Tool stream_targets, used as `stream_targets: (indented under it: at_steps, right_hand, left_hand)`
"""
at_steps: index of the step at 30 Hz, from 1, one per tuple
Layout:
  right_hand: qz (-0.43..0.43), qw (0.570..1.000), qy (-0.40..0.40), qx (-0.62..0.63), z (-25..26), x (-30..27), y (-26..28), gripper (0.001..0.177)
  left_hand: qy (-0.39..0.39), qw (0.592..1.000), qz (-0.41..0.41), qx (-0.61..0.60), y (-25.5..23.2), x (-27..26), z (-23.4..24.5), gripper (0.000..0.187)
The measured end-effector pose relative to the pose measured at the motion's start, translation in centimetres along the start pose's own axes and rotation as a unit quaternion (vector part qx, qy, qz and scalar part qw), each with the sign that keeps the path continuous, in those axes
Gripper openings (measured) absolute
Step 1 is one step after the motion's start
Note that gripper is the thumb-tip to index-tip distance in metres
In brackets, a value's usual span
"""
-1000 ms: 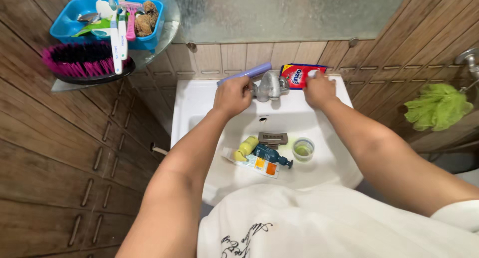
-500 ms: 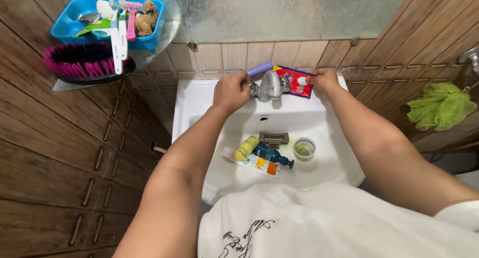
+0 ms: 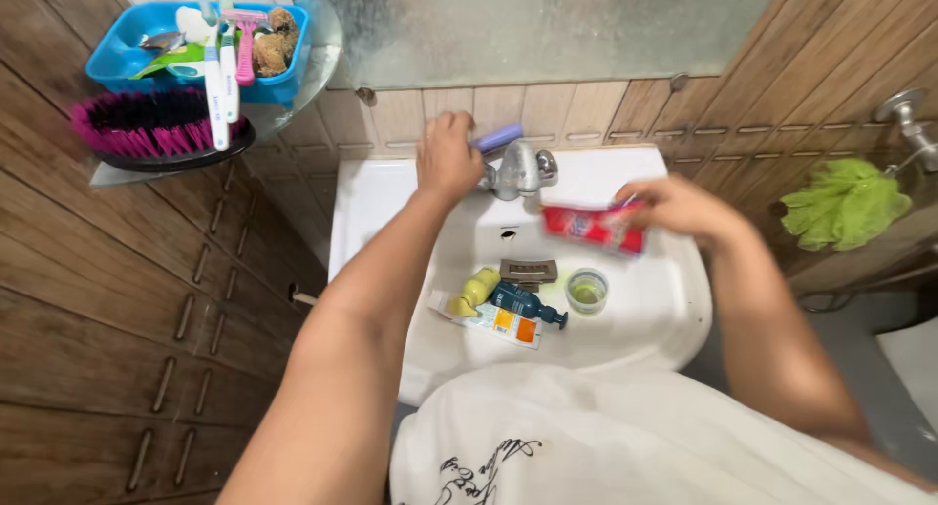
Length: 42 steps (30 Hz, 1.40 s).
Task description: The person organizes various toiletries and personal care items around a bathroom sink. They move items from a wall-mounted caddy into the sink basin, then rearrange them back onto the caddy and the sink rim, handling toothbrushes, toothpaste, a hairbrush, and small bottles.
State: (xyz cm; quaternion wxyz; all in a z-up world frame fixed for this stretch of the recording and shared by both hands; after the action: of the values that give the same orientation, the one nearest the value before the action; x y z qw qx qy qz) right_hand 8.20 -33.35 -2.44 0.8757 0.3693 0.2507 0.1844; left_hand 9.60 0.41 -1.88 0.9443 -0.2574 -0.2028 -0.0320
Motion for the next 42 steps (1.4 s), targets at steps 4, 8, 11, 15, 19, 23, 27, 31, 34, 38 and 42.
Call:
stream_targets:
  at_steps: [4, 8, 11, 15, 19, 23, 27, 31, 34, 38, 42]
  right_hand:
    - [-0.045, 0.989, 0.136, -0.03, -5.8, 1.1, 0.3, 0.032]
    - [0.063, 0.995, -0.028, -0.074, -4.4, 6.2, 0.3, 0.032]
    - [0.148, 0.956, -0.247, -0.057, 0.6, 11.7, 1.8, 0.034]
    - [0.158, 0.946, -0.248, -0.138, 1.8, 19.7, 4.1, 0.055]
    - [0.025, 0.996, -0.082, 0.028, -1.2, 24.4, 4.4, 0.062]
    - [-0.041, 0.996, -0.053, 0.055, -2.5, 24.1, 6.6, 0.06]
    - [0.0, 0.986, -0.058, 0.158, -2.8, 22.5, 8.9, 0.053]
    - [0.172, 0.971, -0.06, 0.155, -3.4, 19.0, 14.1, 0.053]
    - [0.25, 0.963, -0.063, 0.084, -5.5, 14.3, 17.0, 0.06]
    - [0.346, 0.929, -0.033, -0.13, -12.2, 8.6, 15.4, 0.066]
    - [0.047, 0.984, 0.158, -0.062, -16.8, 8.2, 7.7, 0.058]
  left_hand:
    - [0.134, 0.985, 0.097, 0.051, 1.5, 2.7, -2.1, 0.052]
    - [0.276, 0.935, 0.222, 0.017, 3.7, 2.5, -3.9, 0.061]
    - [0.259, 0.928, 0.264, -0.05, 5.9, 2.0, -5.1, 0.066]
    - [0.195, 0.922, 0.325, -0.076, 9.3, 1.8, -6.5, 0.073]
    - [0.157, 0.88, 0.416, -0.169, 12.2, 0.5, -6.6, 0.074]
    - [0.099, 0.831, 0.365, -0.408, 13.4, 0.9, -7.9, 0.066]
    - [0.013, 0.767, 0.417, -0.488, 15.7, 0.8, -9.2, 0.051]
    - [-0.146, 0.666, 0.394, -0.616, 17.5, 1.2, -8.2, 0.041]
    - [-0.177, 0.594, 0.421, -0.662, 17.9, -0.7, -5.9, 0.029]
    - [0.129, 0.723, 0.395, -0.552, 17.5, -5.9, -3.7, 0.029]
    - [0.418, 0.726, 0.45, -0.31, 14.3, -13.3, -3.0, 0.033]
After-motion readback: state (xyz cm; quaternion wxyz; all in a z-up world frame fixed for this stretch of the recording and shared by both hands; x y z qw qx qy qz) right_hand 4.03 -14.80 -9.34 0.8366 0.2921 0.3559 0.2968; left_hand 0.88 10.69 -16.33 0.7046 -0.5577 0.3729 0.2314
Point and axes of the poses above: each hand's wrist, its own x-axis towards the middle knuckle, its own z-axis out of the back of the hand, y = z × x, the point moved 6 cm from there along x, towards the middle knuckle, and after that the axes turned 9 degrees about y, right-handed, at the moved point
